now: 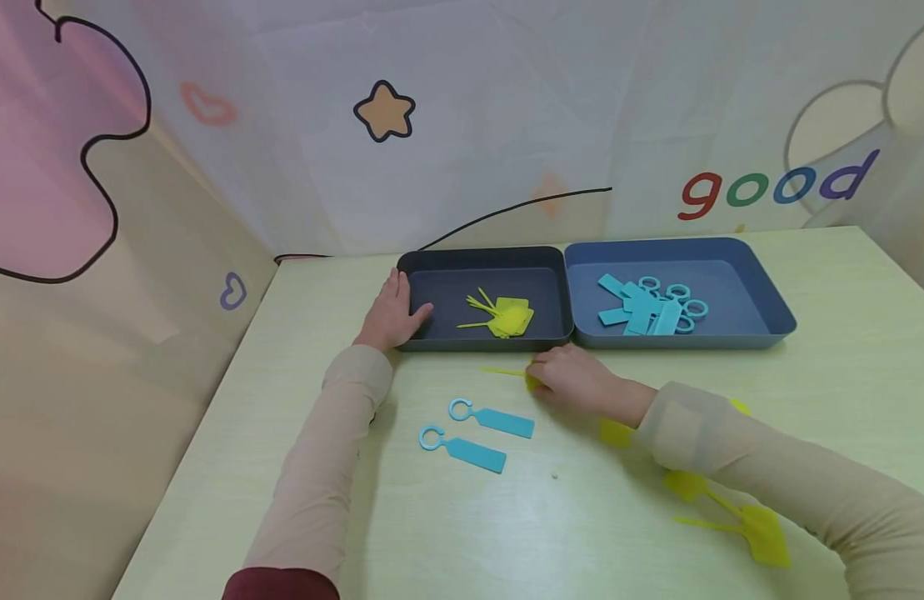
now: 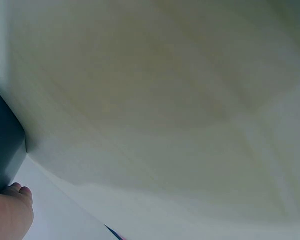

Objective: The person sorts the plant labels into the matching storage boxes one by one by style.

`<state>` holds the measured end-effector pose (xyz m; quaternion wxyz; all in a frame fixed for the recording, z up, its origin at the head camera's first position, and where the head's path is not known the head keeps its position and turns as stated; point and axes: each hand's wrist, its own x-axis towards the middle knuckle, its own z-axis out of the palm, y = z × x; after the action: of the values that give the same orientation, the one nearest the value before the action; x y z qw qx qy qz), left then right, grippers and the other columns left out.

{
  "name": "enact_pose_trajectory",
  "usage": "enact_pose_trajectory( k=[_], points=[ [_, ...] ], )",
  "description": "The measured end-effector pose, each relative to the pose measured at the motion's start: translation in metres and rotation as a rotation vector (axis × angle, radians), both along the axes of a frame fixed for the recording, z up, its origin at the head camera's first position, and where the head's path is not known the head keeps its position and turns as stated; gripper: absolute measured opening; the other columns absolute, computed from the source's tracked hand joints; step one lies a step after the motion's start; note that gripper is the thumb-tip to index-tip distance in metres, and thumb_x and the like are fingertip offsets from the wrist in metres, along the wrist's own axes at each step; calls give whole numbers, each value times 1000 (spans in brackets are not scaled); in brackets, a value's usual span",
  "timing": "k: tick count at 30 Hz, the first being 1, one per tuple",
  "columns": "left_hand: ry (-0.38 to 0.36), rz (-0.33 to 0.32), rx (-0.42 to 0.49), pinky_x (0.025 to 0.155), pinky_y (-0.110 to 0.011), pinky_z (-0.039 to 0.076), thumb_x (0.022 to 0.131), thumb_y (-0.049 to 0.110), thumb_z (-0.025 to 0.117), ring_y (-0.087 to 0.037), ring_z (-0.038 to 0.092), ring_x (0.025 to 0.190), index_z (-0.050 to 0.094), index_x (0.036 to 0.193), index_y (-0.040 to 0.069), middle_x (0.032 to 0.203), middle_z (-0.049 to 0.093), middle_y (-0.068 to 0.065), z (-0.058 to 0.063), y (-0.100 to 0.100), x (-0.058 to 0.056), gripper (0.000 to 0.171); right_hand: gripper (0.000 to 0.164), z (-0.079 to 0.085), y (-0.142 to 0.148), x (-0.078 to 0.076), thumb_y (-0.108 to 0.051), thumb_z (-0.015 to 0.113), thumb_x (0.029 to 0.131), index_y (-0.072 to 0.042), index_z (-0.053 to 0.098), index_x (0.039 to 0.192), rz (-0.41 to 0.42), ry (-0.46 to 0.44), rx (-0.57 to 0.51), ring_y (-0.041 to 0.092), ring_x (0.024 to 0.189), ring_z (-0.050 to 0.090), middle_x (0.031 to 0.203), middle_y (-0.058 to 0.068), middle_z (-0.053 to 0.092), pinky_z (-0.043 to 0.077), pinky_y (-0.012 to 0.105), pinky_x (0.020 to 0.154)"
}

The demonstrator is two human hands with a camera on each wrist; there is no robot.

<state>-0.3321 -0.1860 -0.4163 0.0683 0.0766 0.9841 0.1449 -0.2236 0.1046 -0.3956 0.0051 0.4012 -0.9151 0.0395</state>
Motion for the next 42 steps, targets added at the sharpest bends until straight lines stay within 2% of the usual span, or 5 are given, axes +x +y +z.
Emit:
enact_pose_trajectory(
  k=[2, 9, 19, 26, 42],
  points=[
    [-17, 10, 5, 112, -38, 7, 90, 52, 32, -27, -3, 137, -5, 140, -1, 148, -11, -15, 11, 5, 8, 82, 9, 1, 0, -1, -16, 65, 78, -9, 66, 84, 3, 1, 3, 14, 64, 50, 77, 1, 63, 44, 30, 64],
    [3, -3, -37, 112, -38, 9, 91, 50, 31, -29, 1, 137, -2, 140, -3, 148, -7, -17, 17, 7, 14, 79, 6, 6, -1, -1, -15, 66, 77, -10, 65, 78, 25, -12, 37, 12, 54, 43, 68, -1, 57, 39, 26, 56],
    [1, 8, -26, 111, -39, 10, 91, 49, 33, -29, 0, 137, -2, 140, -3, 148, -7, -17, 17, 6, 14, 80, 24, 9, -2, 3, -12, 70, 74, -7, 66, 98, -62, -172, -42, 21, 82, 50, 93, 7, 61, 46, 34, 76],
    [-7, 16, -36, 111, -39, 10, 91, 50, 32, -28, 0, 137, -2, 141, -2, 148, -8, -16, 17, 7, 14, 80, 28, 8, -2, 1, -12, 71, 73, -12, 65, 101, -108, -210, -63, 19, 79, 44, 88, 5, 56, 42, 30, 70],
    [8, 5, -25, 111, -39, 10, 91, 50, 33, -29, 0, 137, -2, 140, -3, 148, -6, -18, 16, 6, 13, 80, 36, 15, -6, -3, -11, 69, 73, -13, 57, 107, -173, -373, 39, 21, 82, 38, 88, 4, 48, 32, 28, 69]
  ],
)
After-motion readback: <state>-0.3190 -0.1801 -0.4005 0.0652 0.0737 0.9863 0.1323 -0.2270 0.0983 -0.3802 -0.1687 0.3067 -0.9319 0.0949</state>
